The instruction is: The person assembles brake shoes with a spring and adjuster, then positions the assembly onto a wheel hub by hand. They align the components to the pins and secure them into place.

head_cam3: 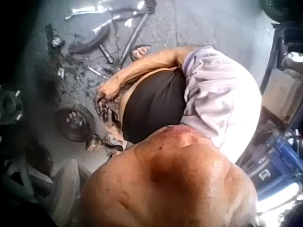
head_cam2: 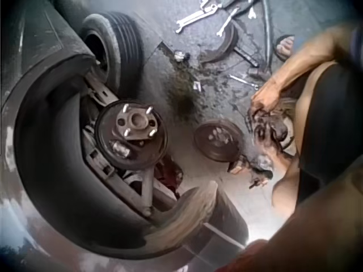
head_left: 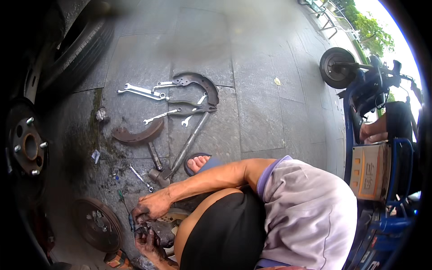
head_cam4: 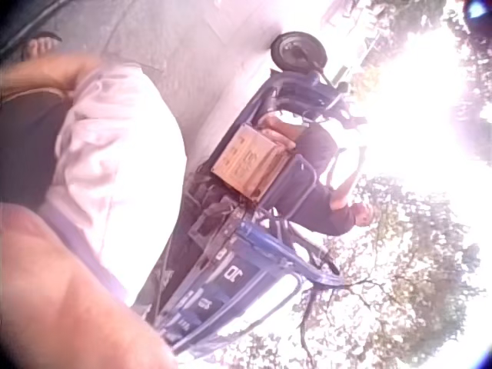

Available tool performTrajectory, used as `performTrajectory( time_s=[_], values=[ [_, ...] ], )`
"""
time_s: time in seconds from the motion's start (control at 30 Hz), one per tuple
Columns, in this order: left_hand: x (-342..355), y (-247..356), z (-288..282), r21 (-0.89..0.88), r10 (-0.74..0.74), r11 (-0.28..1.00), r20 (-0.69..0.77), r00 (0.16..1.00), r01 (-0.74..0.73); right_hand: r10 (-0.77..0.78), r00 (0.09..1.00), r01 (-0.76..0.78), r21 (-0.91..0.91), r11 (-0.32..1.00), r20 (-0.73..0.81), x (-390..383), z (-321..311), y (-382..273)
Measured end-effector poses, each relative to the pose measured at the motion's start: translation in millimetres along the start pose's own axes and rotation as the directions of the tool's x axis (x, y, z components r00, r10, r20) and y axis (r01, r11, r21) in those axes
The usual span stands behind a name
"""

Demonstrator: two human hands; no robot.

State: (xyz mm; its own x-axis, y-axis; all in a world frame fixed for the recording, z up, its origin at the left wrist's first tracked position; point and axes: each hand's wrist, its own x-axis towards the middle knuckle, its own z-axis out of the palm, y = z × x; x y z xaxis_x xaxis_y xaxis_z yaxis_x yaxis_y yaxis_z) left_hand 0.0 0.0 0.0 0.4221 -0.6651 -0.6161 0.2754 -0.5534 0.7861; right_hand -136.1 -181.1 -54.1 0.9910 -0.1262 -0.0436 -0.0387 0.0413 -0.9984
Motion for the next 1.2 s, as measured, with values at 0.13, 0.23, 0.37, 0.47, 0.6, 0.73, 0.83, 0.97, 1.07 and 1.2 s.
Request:
performTrajectory(
  time_s=[0.13,0.23,0.37,0.47,0.6,0.73,0.83,0.97,1.07,1.2],
  values=[
    [-14.5,-21.5,-26.7,-0.066,-0.03,0.997,-0.018,0.999,0.029,0.019,0.997,-0.011,0.107,0.994,-0.07,-0.2,45.8,9.7],
    [-4.6,-16.7,-15.9,-0.134,0.031,0.99,-0.01,0.999,-0.032,0.056,0.996,-0.05,0.079,0.996,-0.074,-8.4,24.2,-18.7],
    [-4.0,-30.9,-9.1,-0.099,0.086,0.992,0.027,0.996,-0.083,-0.078,0.981,0.083,0.024,0.996,-0.176,-14.7,38.3,15.5],
    [23.5,-51.3,-16.4,-0.163,0.116,0.981,0.035,0.993,-0.109,-0.005,0.986,-0.014,-0.112,0.994,-0.165,-0.3,21.5,18.5],
    [58.7,-45.0,-19.0,-0.045,0.138,0.99,0.066,0.988,-0.135,0.11,0.94,-0.175,-0.181,0.968,-0.323,8.7,18.1,39.4],
    [8.6,-15.4,-34.4,0.051,-0.105,0.994,0.241,0.965,0.095,0.49,0.794,-0.327,0.427,0.843,-0.36,-23.0,60.0,-6.1],
    [43.7,-1.5,-37.0,-0.101,0.128,0.989,0.211,0.969,-0.109,0.343,0.832,-0.216,0.315,0.924,-0.436,11.6,28.2,-2.6],
    [24.8,-16.7,-25.1,-0.207,0.115,0.975,0.135,0.984,-0.085,0.324,0.874,-0.243,0.251,0.937,-0.362,3.5,42.8,-6.6],
    [22.7,-17.0,-20.4,-0.281,0.126,0.955,0.113,0.986,-0.09,0.288,0.888,-0.228,0.201,0.953,-0.359,1.2,40.6,-15.8],
    [24.3,-24.2,-16.4,-0.294,0.208,0.94,0.083,0.975,-0.175,0.217,0.912,-0.215,0.046,0.976,-0.347,-0.5,37.6,-17.2]
  ],
)
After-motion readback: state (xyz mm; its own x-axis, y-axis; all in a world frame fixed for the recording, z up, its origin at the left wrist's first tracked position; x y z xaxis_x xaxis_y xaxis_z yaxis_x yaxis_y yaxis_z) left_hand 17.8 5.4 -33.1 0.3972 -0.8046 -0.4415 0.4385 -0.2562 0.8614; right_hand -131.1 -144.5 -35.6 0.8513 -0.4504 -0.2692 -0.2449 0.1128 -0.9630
